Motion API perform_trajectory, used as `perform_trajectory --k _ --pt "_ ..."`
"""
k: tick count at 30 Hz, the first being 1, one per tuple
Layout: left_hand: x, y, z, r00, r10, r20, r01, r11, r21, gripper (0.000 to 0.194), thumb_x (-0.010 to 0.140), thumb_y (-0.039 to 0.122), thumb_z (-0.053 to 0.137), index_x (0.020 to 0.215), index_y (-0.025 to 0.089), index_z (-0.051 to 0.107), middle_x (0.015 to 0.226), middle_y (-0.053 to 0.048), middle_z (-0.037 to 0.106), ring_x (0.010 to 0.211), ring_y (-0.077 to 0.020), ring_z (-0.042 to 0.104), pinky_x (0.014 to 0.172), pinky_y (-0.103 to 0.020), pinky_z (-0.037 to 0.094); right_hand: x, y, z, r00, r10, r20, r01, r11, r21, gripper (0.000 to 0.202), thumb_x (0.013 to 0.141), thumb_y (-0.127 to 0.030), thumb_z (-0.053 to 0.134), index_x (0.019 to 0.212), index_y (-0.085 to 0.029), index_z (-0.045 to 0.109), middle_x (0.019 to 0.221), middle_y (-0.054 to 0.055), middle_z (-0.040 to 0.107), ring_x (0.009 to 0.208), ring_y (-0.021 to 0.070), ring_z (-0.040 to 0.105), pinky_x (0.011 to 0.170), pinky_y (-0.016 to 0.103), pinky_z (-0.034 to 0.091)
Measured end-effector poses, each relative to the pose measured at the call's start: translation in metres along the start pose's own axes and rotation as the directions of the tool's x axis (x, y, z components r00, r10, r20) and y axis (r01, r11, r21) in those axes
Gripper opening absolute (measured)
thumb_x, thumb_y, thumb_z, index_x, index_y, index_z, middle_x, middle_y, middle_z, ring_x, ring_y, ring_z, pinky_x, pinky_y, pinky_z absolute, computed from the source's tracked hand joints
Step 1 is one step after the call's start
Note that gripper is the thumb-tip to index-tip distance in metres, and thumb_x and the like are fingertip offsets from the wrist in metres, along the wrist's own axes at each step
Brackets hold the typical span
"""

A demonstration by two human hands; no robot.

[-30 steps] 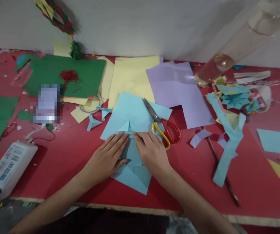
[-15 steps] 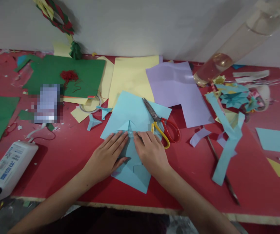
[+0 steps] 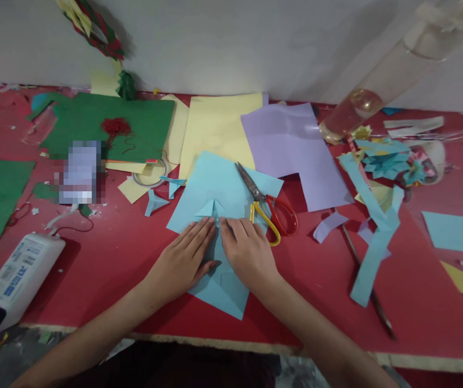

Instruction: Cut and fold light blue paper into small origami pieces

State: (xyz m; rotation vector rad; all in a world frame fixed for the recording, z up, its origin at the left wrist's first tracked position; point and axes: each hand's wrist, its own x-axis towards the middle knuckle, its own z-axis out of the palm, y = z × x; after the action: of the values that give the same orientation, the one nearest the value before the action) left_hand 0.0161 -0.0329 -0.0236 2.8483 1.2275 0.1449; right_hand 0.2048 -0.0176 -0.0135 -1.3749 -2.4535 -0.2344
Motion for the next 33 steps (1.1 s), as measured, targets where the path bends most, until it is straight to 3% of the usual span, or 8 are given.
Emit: perform_trajectory --k 14,21,33 --pt "-0.001 -0.001 0.000 1.000 -0.009 -0.002 0.009 0.999 -0.038 0.061 0.103 0.043 0.031 0.150 0.004 0.033 0.160 -0.012 0.028 0.149 -0.0252 0.025 0.122 -0.041 0.026 -0.006 -0.007 -0.005 0.996 -0.008 0.094 0.019 0.993 -0.113 0.030 0.095 -0.014 0.054 0.123 -0.010 0.063 0.111 0.012 0.071 0.096 0.0227 0.062 0.074 0.036 0.043" --pt "0.000 -0.001 -0.001 1.000 -0.026 -0.003 0.026 0.998 -0.059 0.060 0.102 0.040 0.035 0.150 0.003 0.032 0.160 -0.013 0.028 0.149 -0.0254 0.025 0.122 -0.041 0.026 -0.007 -0.014 -0.012 0.992 0.003 0.128 0.016 0.989 -0.146 0.032 0.098 -0.027 0.052 0.124 -0.012 0.063 0.119 0.014 0.070 0.101 0.0246 0.060 0.074 0.037 0.043" --pt "-0.001 -0.002 0.000 0.999 -0.029 -0.016 0.028 0.995 -0.091 0.059 0.102 0.040 0.036 0.150 0.005 0.033 0.160 -0.011 0.029 0.149 -0.0247 0.025 0.122 -0.040 0.026 -0.007 -0.016 -0.012 0.993 0.023 0.115 -0.006 0.989 -0.147 0.031 0.097 -0.026 0.055 0.122 -0.011 0.064 0.119 0.015 0.070 0.102 0.0252 0.060 0.075 0.037 0.044"
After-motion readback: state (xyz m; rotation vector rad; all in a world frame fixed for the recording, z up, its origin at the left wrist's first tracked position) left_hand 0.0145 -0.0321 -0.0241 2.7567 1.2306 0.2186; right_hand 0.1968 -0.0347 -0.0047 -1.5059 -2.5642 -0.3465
